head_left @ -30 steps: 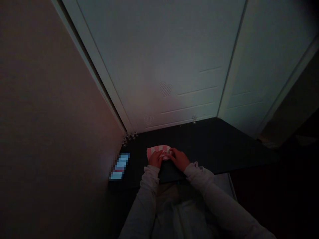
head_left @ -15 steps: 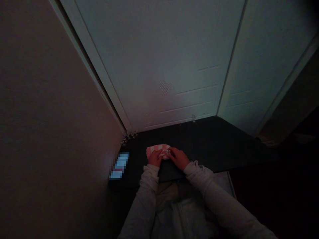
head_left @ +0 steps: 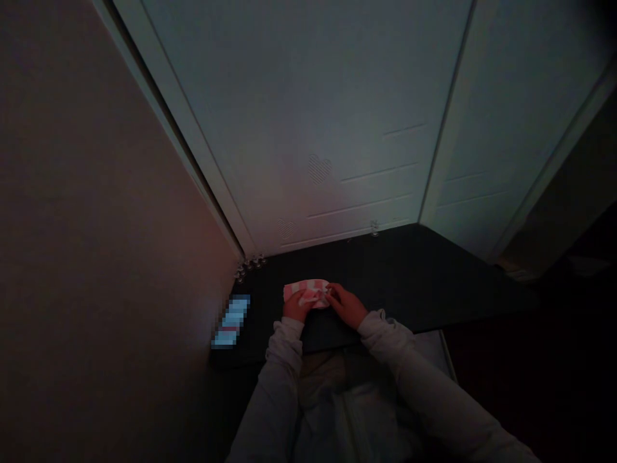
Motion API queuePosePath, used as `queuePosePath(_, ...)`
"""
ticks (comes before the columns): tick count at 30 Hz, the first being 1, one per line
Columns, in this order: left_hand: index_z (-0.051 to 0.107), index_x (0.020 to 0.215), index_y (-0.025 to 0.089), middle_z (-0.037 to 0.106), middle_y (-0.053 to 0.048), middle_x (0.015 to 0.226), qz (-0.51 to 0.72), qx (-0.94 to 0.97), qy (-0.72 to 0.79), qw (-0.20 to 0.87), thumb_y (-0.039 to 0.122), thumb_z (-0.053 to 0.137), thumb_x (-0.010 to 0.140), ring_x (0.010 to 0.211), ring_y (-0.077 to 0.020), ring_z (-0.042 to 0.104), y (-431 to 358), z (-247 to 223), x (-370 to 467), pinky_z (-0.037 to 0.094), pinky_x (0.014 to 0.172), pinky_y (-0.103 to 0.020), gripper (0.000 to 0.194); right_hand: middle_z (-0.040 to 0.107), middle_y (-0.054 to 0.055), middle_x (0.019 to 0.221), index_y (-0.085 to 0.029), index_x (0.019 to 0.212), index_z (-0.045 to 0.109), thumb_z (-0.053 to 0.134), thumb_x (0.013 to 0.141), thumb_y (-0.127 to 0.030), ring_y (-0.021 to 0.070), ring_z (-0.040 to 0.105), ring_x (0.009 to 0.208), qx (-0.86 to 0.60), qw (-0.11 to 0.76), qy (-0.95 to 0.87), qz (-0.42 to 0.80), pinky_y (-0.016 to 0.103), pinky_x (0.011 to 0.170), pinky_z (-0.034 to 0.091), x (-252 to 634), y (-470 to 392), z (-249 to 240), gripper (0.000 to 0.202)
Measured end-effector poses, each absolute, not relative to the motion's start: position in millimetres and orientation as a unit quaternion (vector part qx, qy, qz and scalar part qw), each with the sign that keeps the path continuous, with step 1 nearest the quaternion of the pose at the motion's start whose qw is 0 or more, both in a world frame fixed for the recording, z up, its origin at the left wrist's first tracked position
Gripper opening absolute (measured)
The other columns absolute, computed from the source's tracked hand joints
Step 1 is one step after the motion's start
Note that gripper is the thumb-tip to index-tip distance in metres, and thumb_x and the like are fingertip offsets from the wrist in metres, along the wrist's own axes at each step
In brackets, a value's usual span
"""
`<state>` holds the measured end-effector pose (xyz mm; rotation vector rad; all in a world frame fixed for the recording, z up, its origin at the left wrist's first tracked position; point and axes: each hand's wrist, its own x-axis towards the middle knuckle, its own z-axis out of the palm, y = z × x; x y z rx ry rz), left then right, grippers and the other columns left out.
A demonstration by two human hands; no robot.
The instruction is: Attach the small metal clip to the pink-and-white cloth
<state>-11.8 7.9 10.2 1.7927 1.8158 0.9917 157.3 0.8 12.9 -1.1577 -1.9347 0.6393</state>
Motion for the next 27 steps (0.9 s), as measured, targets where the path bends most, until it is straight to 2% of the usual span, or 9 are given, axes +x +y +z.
queuePosePath(6,0.061,0.083,0.016,0.063,-0.004,0.084,0.361,0.639,0.646,0.213,0.024,0.061,0.059,0.078,-0.0187,0.057,8.8,11.4,-13.3,0.045,0.07,-0.029,0.026,0.057,0.003,0.076,-0.017,0.103,0.042,0.037,0.08,-0.033,0.0129,0.054,0.066,-0.459,0.367,-0.766,0.26,0.023,0.061,0.038,158.3,0.7,13.0,0.028)
queuePosePath(11,0.062,0.078,0.017,0.064,-0.002,0.076,0.352,0.661,0.628,0.21,0.025,0.056,0.063,0.07,-0.0163,0.057,6.0,14.2,-15.5,0.046,0.065,-0.027,0.018,0.058,0.003,0.075,-0.017,0.103,0.043,0.034,0.081,-0.034,0.0133,0.054,0.065,-0.466,0.358,-0.763,0.27,0.023,0.06,0.038,158.8,0.3,14.4,0.029)
queuePosePath(18,0.061,0.073,0.018,0.062,-0.001,0.072,0.326,0.663,0.643,0.198,0.034,0.06,0.059,0.068,-0.0166,0.056,4.3,16.8,-13.2,0.045,0.061,-0.027,0.021,0.058,0.005,0.08,-0.017,0.108,0.042,0.033,0.082,-0.033,0.0145,0.054,0.069,-0.472,0.366,-0.758,0.261,0.023,0.062,0.039,158.9,1.0,11.3,0.032)
queuePosePath(21,0.062,0.076,0.016,0.063,-0.003,0.074,0.316,0.669,0.644,0.196,0.035,0.059,0.06,0.069,-0.0175,0.057,5.2,14.6,-13.7,0.045,0.063,-0.028,0.025,0.058,0.005,0.081,-0.016,0.109,0.042,0.033,0.082,-0.031,0.0145,0.054,0.07,-0.477,0.366,-0.755,0.262,0.024,0.063,0.039,159.1,1.5,11.0,0.032)
queuePosePath(27,0.061,0.084,0.017,0.063,-0.002,0.086,0.366,0.675,0.606,0.208,0.025,0.053,0.066,0.08,-0.0165,0.056,7.2,8.3,-18.2,0.044,0.074,-0.028,0.021,0.057,0.004,0.081,-0.017,0.108,0.042,0.036,0.08,-0.032,0.0137,0.054,0.069,-0.477,0.365,-0.752,0.271,0.024,0.063,0.039,159.8,0.6,13.2,0.032)
